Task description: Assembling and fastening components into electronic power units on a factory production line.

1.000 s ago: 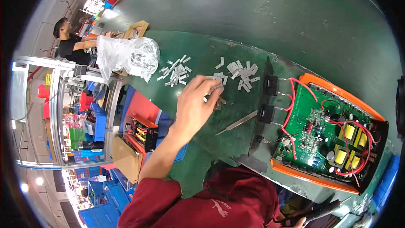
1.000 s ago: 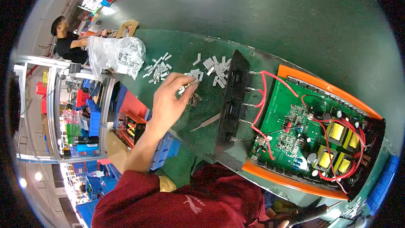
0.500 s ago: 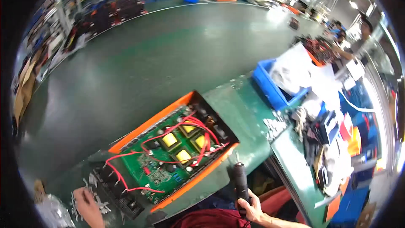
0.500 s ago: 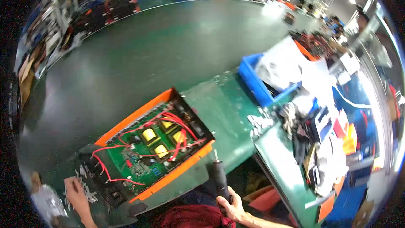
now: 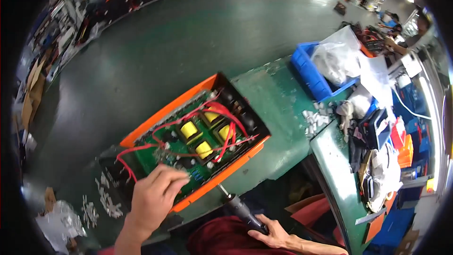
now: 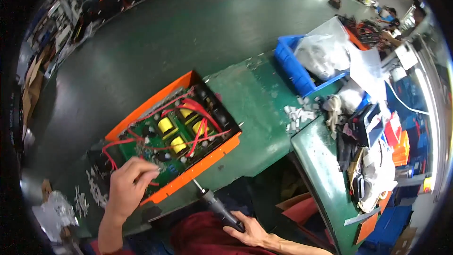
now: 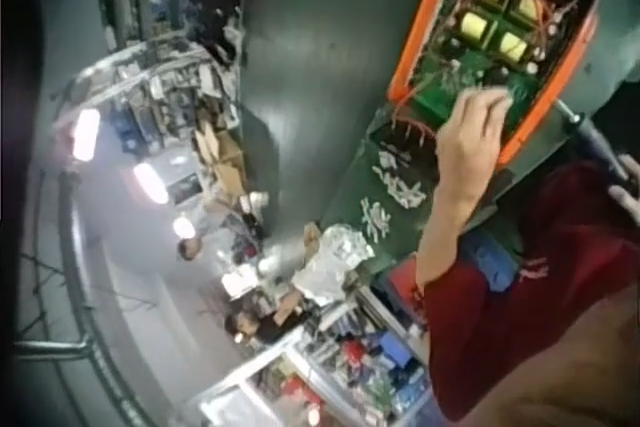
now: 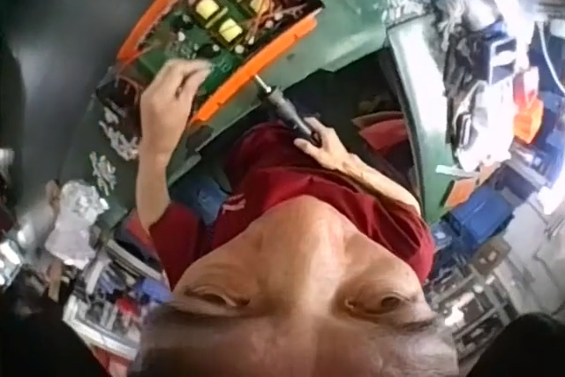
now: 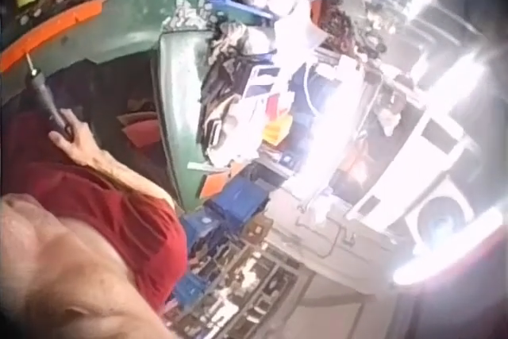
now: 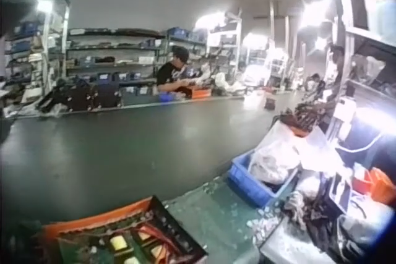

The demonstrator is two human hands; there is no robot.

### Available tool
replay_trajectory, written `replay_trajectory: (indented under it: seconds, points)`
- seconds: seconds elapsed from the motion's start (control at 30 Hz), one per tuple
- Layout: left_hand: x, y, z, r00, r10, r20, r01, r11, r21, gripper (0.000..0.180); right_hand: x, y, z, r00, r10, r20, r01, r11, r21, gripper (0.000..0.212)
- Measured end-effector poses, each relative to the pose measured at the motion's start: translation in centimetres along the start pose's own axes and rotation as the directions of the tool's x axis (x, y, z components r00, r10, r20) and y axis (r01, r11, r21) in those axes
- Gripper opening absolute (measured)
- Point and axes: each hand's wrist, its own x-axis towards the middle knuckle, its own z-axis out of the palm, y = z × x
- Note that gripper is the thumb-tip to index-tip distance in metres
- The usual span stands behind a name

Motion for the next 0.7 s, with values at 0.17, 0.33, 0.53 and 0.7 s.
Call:
replay_trajectory:
  seconds: [0.17,0.33,0.53,0.7]
  points:
    - [0.9,-0.3,1.8,0.996,0.013,0.086,-0.020,0.997,0.079,0.013,-0.6,-0.7,-0.4,0.991,-0.118,-0.058,0.118,0.993,-0.007,0.053]
    - [0.0,-1.2,2.2,0.994,-0.044,0.098,0.033,0.993,0.110,0.010,0.4,-0.1,-0.5,0.976,-0.215,0.014,0.215,0.976,0.040,0.048]
    - [-0.4,-1.3,2.7,0.980,-0.036,0.197,-0.008,0.976,0.217,0.011,0.6,0.3,-0.6,0.974,-0.214,0.074,0.208,0.975,0.079,0.061]
    - [0.4,-1.3,3.0,0.955,-0.044,0.292,-0.063,0.936,0.347,0.011,0.6,-0.4,-0.3,0.973,-0.223,0.060,0.216,0.971,0.104,0.076]
